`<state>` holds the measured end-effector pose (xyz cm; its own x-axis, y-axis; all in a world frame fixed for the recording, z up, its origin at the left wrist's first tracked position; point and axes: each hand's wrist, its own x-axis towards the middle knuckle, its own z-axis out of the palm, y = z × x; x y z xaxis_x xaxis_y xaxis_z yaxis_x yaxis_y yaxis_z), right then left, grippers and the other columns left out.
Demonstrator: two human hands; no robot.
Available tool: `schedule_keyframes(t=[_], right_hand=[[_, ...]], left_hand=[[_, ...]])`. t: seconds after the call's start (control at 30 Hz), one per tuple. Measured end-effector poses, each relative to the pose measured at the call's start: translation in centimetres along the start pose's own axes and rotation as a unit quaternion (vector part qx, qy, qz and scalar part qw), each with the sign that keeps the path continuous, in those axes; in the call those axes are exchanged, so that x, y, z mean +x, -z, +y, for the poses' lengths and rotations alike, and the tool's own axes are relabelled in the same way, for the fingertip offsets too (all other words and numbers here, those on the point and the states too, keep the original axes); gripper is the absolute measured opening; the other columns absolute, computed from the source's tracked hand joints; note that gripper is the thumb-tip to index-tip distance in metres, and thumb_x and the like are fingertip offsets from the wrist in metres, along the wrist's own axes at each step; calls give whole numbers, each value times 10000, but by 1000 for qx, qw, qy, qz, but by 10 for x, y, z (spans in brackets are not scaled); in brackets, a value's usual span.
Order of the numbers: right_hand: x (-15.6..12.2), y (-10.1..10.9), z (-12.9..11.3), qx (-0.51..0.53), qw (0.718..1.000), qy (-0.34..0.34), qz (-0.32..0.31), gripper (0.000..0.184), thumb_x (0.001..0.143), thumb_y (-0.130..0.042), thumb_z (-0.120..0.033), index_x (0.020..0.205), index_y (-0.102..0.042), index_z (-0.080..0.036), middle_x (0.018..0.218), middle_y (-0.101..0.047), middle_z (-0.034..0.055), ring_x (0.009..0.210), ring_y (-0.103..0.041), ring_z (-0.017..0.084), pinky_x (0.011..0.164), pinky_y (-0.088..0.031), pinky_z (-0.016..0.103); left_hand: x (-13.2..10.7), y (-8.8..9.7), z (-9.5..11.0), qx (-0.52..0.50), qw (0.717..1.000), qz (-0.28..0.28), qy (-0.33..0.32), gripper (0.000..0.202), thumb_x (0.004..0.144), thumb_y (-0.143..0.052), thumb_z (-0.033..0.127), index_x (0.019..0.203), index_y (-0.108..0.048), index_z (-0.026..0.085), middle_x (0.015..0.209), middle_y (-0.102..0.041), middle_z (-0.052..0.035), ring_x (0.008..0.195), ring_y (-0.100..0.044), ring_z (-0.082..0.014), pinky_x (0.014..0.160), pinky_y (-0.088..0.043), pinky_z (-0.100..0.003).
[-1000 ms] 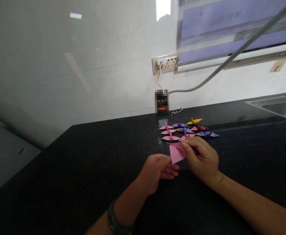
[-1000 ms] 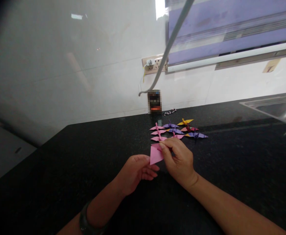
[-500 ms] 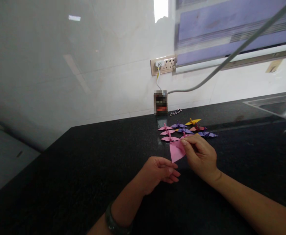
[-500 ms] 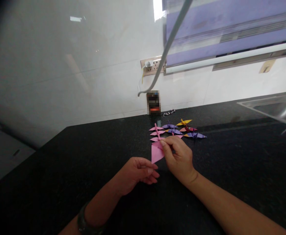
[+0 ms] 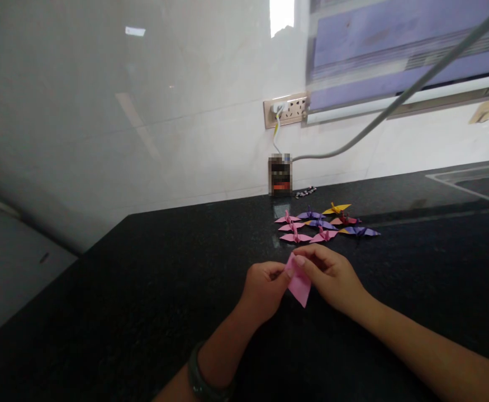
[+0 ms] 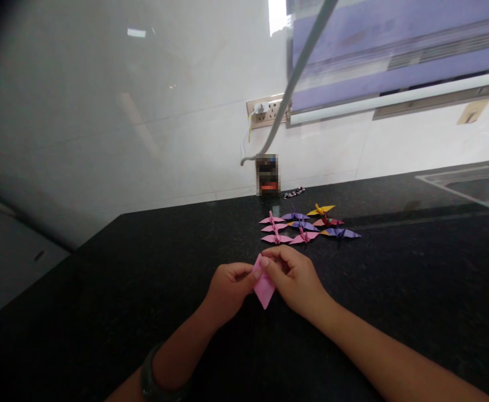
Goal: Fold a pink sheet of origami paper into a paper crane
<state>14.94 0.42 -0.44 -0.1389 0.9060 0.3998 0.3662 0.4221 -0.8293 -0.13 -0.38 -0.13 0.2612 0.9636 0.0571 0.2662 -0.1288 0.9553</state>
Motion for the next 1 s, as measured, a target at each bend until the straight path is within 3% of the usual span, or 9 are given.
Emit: schedule_keyframes(t=[0.07, 0.17, 0.3, 0.43, 0.53, 0.7, 0.83, 1.0], right_hand=[[-1, -2, 2, 8, 998, -56, -11, 199, 766, -482, -321, 854, -573, -168, 746, -603, 37, 620, -542, 135, 526, -436, 238], [-1, -5, 3, -20, 996, -79, -41, 195, 765, -473, -323, 745, -577, -159, 645, -575, 16, 559, -514, 123, 482, -410, 222], [-2, -6, 0, -75, 996, -30, -35, 201, 783, -437, -270, 675, -570, -165, 582, -538, 0, 529, -484, 114, 476, -386, 220], [-3, -5, -3, -112, 993, 37, -28, 156, 779, -432, -205, 733, -579, -178, 672, -564, 20, 629, -516, 135, 580, -408, 255], [-4, -5, -3, -122, 991, 46, -28, 142, 763, -437, -175, 785, -577, -180, 725, -570, 31, 666, -522, 143, 605, -409, 263], [-3, -10, 2, -50, 995, -72, -46, 127, 751, -450, -234, 746, -560, -171, 560, -532, -12, 478, -471, 109, 423, -356, 208], [-3, -13, 0, 70, 977, -183, -85, 196, 765, -420, -278, 612, -484, -174, 442, -444, -51, 379, -427, 87, 363, -321, 187], [-4, -14, -4, 111, 972, -187, -85, 126, 744, -453, -260, 659, -486, -173, 459, -446, -60, 379, -433, 80, 370, -314, 181]], left_hand=[[1, 0, 0, 11, 999, 30, -6, 341, 748, -449, 401, 779, -664, 138, 640, -601, -28, 587, -517, -134, 520, -385, -210], [1, 0, 2, 26, 998, 50, -17, 326, 746, -451, 386, 755, -665, 140, 613, -586, -20, 585, -511, -137, 523, -380, -211], [0, -1, 3, 48, 997, 48, -30, 317, 743, -446, 369, 680, -654, 139, 584, -565, -6, 548, -484, -123, 505, -358, -208], [0, -2, -2, 76, 995, 55, -22, 322, 742, -440, 372, 617, -619, 136, 536, -523, 3, 501, -450, -107, 462, -323, -203], [0, -1, -5, 75, 996, 47, -13, 306, 745, -434, 378, 666, -623, 150, 533, -530, 5, 487, -458, -108, 455, -319, -203], [-2, 1, 1, 124, 987, 88, -61, 304, 761, -423, 349, 605, -599, 157, 541, -518, 1, 536, -454, -117, 507, -329, -210], [-2, 2, 3, 142, 979, 120, -82, 300, 762, -428, 335, 572, -579, 158, 538, -500, 4, 539, -441, -113, 518, -328, -208], [0, 0, -1, 66, 986, 151, -28, 271, 745, -449, 345, 613, -592, 158, 519, -509, 13, 507, -463, -109, 470, -335, -198]])
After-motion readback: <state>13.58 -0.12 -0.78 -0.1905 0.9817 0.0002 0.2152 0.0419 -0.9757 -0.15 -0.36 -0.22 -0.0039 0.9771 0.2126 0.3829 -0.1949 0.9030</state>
